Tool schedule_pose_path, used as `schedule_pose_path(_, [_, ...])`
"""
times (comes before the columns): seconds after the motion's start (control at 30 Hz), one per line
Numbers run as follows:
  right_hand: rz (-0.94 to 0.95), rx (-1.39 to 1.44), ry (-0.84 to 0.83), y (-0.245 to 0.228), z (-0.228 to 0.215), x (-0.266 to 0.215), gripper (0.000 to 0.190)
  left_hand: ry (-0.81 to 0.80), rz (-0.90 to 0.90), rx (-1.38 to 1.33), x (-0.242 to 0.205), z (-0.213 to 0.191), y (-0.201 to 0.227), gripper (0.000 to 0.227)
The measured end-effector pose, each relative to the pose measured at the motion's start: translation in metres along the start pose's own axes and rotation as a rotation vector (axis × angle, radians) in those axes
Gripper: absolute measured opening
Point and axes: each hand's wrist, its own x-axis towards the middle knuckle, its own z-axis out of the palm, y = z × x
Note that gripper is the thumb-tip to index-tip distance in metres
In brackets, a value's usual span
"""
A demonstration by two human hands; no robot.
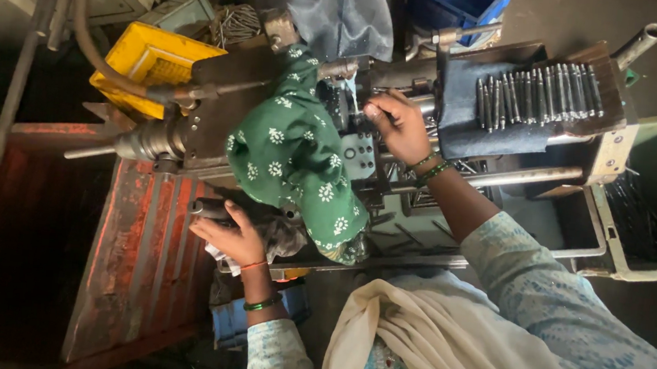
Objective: The person operates a manual metal forming machine, repeatedly inserting small metal rods into the machine, pulling a lever to activate the forming process, and then removing the finished metal pieces. The person places the finished pieces into a collection bin.
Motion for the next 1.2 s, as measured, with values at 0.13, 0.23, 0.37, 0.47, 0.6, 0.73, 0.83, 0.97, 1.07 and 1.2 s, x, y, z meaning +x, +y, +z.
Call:
schedule_pose_path(0.13, [0.018,0.018,0.016,-0.007,0.003,0.003,0.011,-0.022,-0.034,-0.006,0.000,0.000,-0.001,0.052])
schedule_pose_path(0.23, [0.038,-0.021,0.004,-0.018,0.003,0.004,0.011,-0.016,0.005,-0.009,0.001,-0.001,0.000,0.053])
schedule_pose_path(0.37, [0.073,-0.111,-0.015,-0.031,-0.001,0.004,0.013,-0.029,-0.041,-0.036,0.000,-0.001,-0.001,0.053])
schedule_pose_path(0.47, [0.029,-0.157,-0.023,-0.036,-0.005,0.007,0.014,-0.020,0.000,0.010,-0.002,0.001,-0.005,0.057])
schedule_pose_path(0.6, [0.113,-0.151,-0.053,-0.040,-0.008,0.010,0.017,-0.033,-0.024,0.033,-0.003,0.002,-0.010,0.056])
schedule_pose_path(0.73, [0.113,-0.190,-0.059,-0.041,-0.008,0.013,0.018,-0.032,-0.063,-0.006,-0.004,0.003,-0.011,0.055])
schedule_pose_path(0.83, [0.085,-0.240,-0.062,-0.038,-0.006,0.013,0.019,-0.012,0.010,0.065,-0.005,0.003,-0.012,0.060])
schedule_pose_path(0.97, [0.072,-0.240,-0.044,-0.033,-0.003,0.013,0.020,-0.024,-0.031,0.019,-0.004,0.003,-0.011,0.057])
schedule_pose_path(1.07, [0.113,-0.196,-0.034,-0.032,-0.005,0.012,0.020,-0.059,-0.145,0.032,-0.005,0.004,-0.012,0.050])
schedule_pose_path(1.2, [0.155,-0.170,-0.029,-0.027,-0.015,0.007,0.021,-0.038,-0.068,0.044,-0.009,0.006,-0.027,0.057])
